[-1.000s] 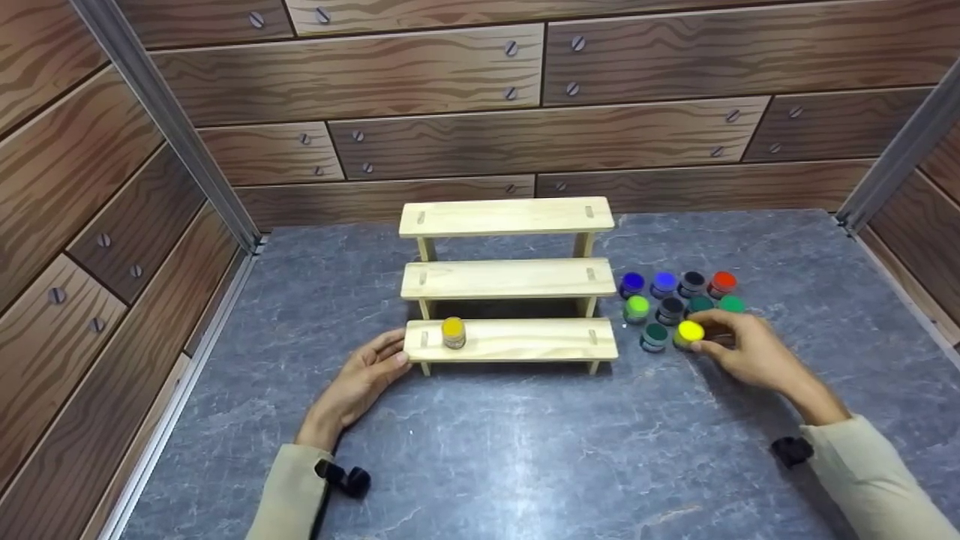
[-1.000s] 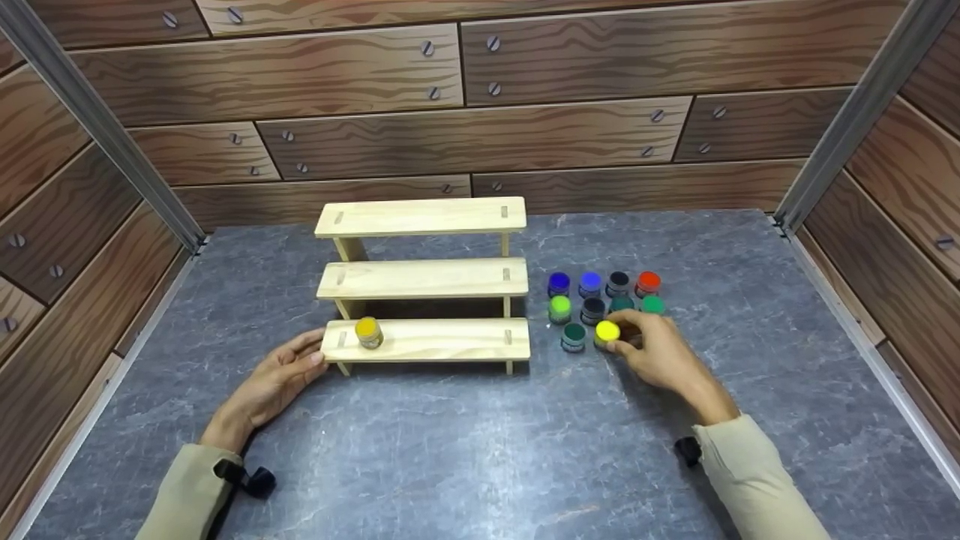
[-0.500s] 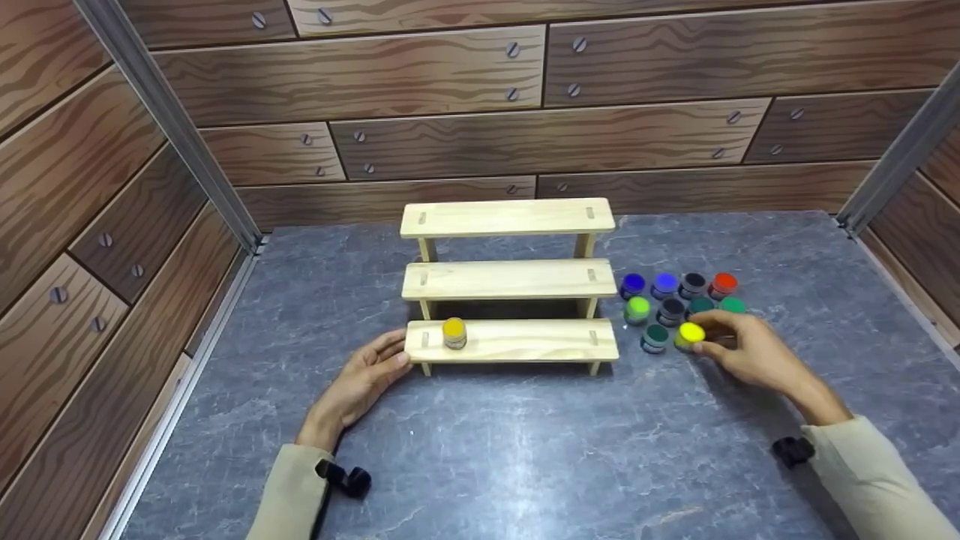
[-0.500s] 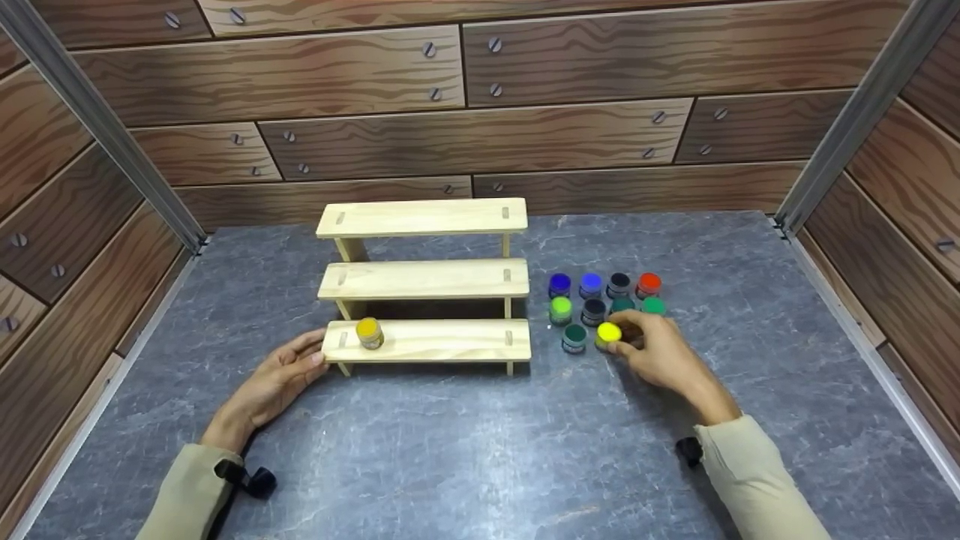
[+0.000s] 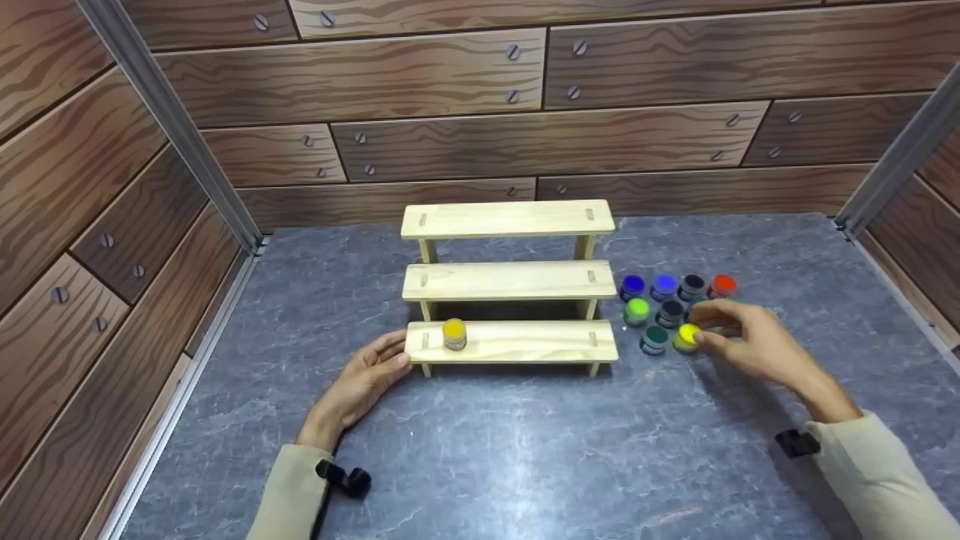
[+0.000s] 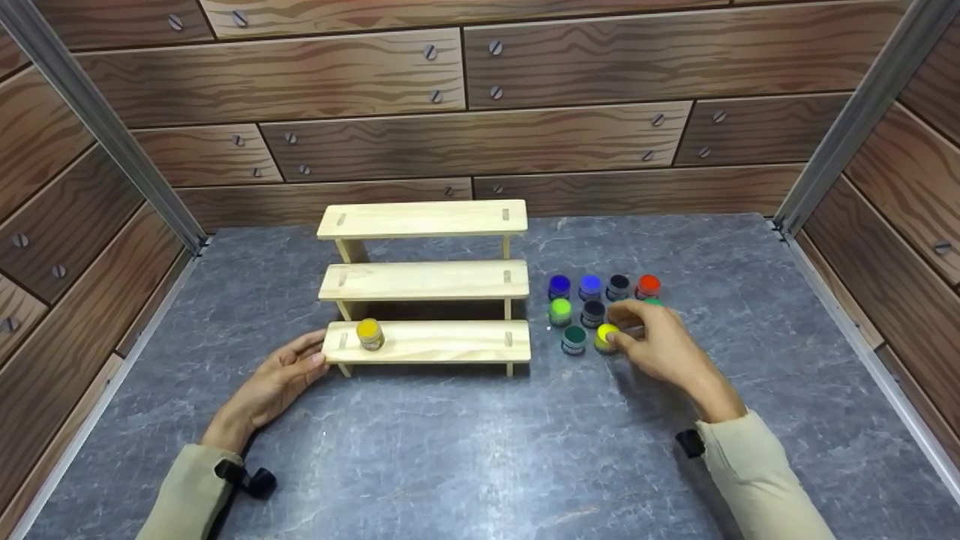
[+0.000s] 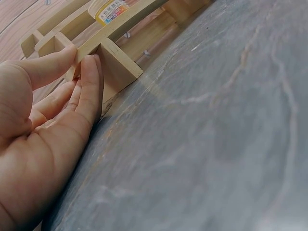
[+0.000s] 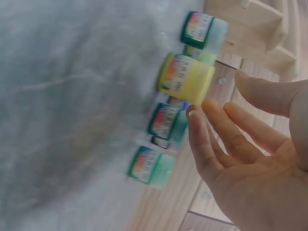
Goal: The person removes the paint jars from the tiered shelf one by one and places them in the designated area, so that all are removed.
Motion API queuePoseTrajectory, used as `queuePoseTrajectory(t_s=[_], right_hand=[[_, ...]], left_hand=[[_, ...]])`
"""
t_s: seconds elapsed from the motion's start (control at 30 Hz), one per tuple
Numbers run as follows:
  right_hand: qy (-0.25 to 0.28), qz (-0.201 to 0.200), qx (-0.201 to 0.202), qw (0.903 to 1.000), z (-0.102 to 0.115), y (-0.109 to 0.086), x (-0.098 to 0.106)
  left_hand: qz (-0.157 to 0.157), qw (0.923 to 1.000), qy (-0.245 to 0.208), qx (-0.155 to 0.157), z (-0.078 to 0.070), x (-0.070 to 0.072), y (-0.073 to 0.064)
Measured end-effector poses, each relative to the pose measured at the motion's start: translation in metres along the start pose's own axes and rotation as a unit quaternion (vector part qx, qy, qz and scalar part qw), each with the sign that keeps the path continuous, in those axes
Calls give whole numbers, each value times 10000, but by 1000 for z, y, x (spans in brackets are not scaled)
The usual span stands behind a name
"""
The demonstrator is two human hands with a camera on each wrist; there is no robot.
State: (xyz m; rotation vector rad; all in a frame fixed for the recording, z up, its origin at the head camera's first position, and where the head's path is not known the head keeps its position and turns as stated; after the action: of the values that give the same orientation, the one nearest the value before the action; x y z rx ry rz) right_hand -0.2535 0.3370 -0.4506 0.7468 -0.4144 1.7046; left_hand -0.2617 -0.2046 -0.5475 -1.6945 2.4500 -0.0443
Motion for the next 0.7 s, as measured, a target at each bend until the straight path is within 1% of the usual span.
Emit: queuePoseTrajectory(t_s=[0.13, 0.27, 0.5, 0.6, 0.7], right_hand=[[-91, -19, 108, 9999, 18, 3, 0], [14, 12, 317, 9995, 40, 10, -8], [375, 99, 820, 9959, 76, 21, -33], [458, 229, 950, 9942, 89, 25, -43], [517, 367, 994, 9930, 100, 31, -53]], left_hand=[[-25, 10000, -43, 6, 0, 0, -1], [-36, 10000, -57, -2, 1, 1, -1], [-33, 9999, -107, -32, 1, 0, 0], [-39, 9999, -107, -25, 0, -1, 0], [-60, 9999, -86, -18, -1, -1, 0]])
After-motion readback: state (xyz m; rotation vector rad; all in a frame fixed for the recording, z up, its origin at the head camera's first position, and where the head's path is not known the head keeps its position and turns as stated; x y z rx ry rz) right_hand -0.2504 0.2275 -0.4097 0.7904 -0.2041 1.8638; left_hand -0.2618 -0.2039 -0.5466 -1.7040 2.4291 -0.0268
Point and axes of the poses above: each hand's wrist, its own y-axis towards the middle knuckle, its own x-axis out of the back of the hand, z = x × y, the point moved 5 cm from there along y, towards the middle knuckle, and after that the axes turned 8 degrees about y, right-handed, at the moved point
